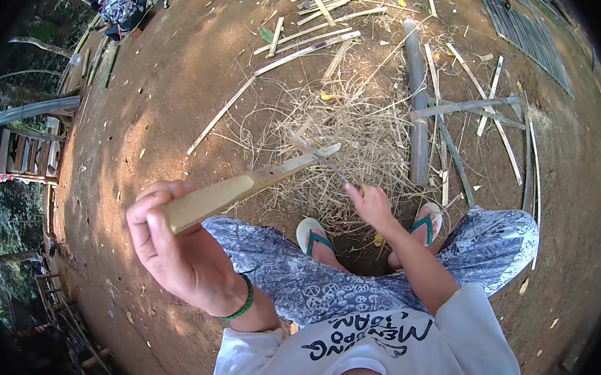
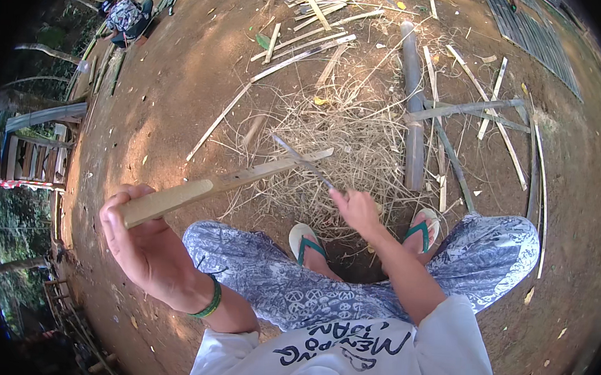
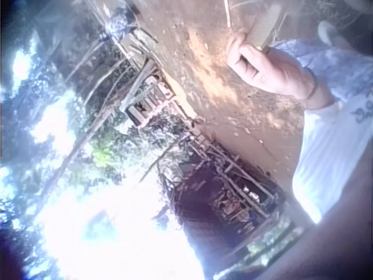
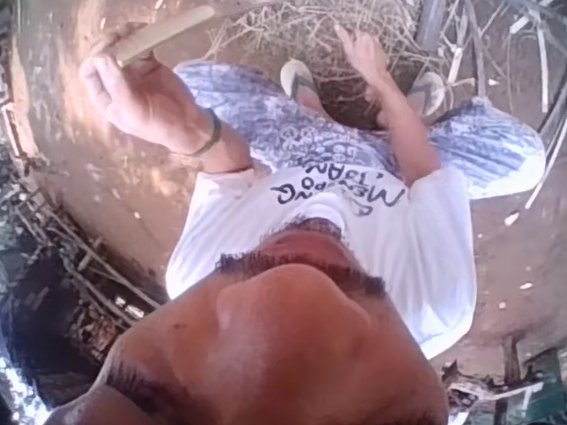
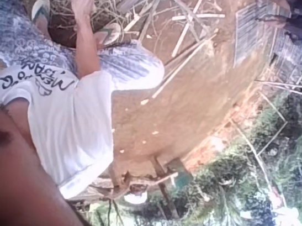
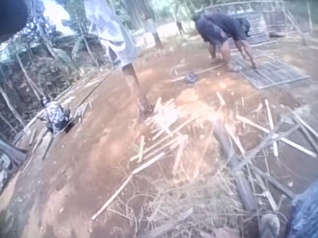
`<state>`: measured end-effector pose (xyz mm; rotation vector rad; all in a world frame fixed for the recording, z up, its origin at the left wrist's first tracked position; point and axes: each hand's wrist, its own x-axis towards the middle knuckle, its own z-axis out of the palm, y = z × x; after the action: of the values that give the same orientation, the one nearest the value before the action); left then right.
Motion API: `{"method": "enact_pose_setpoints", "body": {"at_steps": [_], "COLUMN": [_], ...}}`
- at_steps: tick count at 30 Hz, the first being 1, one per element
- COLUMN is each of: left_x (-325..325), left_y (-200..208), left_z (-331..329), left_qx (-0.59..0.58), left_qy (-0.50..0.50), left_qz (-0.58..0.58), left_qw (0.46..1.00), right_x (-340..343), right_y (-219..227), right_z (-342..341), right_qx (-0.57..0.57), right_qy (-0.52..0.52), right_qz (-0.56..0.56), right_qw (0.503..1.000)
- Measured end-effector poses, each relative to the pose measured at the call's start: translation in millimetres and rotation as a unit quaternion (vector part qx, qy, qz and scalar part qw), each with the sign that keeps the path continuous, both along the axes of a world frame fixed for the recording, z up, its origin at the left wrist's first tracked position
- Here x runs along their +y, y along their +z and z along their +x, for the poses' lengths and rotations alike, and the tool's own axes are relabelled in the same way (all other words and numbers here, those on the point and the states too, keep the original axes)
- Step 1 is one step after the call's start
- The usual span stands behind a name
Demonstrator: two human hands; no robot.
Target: The person sits on the ground and uses a large machete to split long bamboo poles into thin strips. They hold the bamboo vertically and strike it with the blade to separate the layers, occasionally inspecting the resulting strips.
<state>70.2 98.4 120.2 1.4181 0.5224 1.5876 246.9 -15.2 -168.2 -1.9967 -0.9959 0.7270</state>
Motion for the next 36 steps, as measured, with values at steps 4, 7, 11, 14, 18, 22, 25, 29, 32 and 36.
{"method": "enact_pose_setpoints", "body": {"at_steps": [4, 7, 11, 14, 18, 22, 25, 29, 32, 36], "left_x": [7, 2, 3, 10, 14, 19, 25, 28, 25, 20], "left_y": [1, -3, 5, 5, -7, -3, 6, -1, -3, -4], "left_z": [-4, -1, 8, 13, 1, -3, 11, -1, -3, -2], "left_qx": [-0.01, -0.02, -0.01, 0.019, -0.031, -0.039, -0.015, -0.012, -0.027, -0.034], "left_qy": [-0.004, 0.0, -0.012, -0.002, -0.007, -0.023, -0.055, -0.035, -0.03, -0.027], "left_qz": [-0.002, 0.006, -0.004, 0.004, 0.008, -0.002, -0.011, -0.003, 0.001, -0.009], "left_qw": [1.0, 1.0, 1.0, 1.0, 0.999, 0.999, 0.998, 0.999, 0.999, 0.999], "right_x": [9, 7, -4, 15, 24, 17, 8, 33, 49, 42], "right_y": [-1, 28, -44, -69, -3, -30, -133, -90, 12, 33], "right_z": [0, -16, 22, 45, 8, 16, 54, 37, 21, -7], "right_qx": [0.014, 0.026, 0.008, 0.013, 0.04, 0.035, -0.048, 0.069, 0.18, 0.069], "right_qy": [-0.018, 0.001, 0.018, -0.016, 0.008, 0.092, -0.043, -0.077, 0.001, 0.055], "right_qz": [-0.157, 0.01, 0.002, -0.224, -0.149, 0.076, -0.219, -0.222, -0.18, 0.03], "right_qw": [0.987, 1.0, 1.0, 0.974, 0.988, 0.992, 0.974, 0.97, 0.967, 0.996]}}
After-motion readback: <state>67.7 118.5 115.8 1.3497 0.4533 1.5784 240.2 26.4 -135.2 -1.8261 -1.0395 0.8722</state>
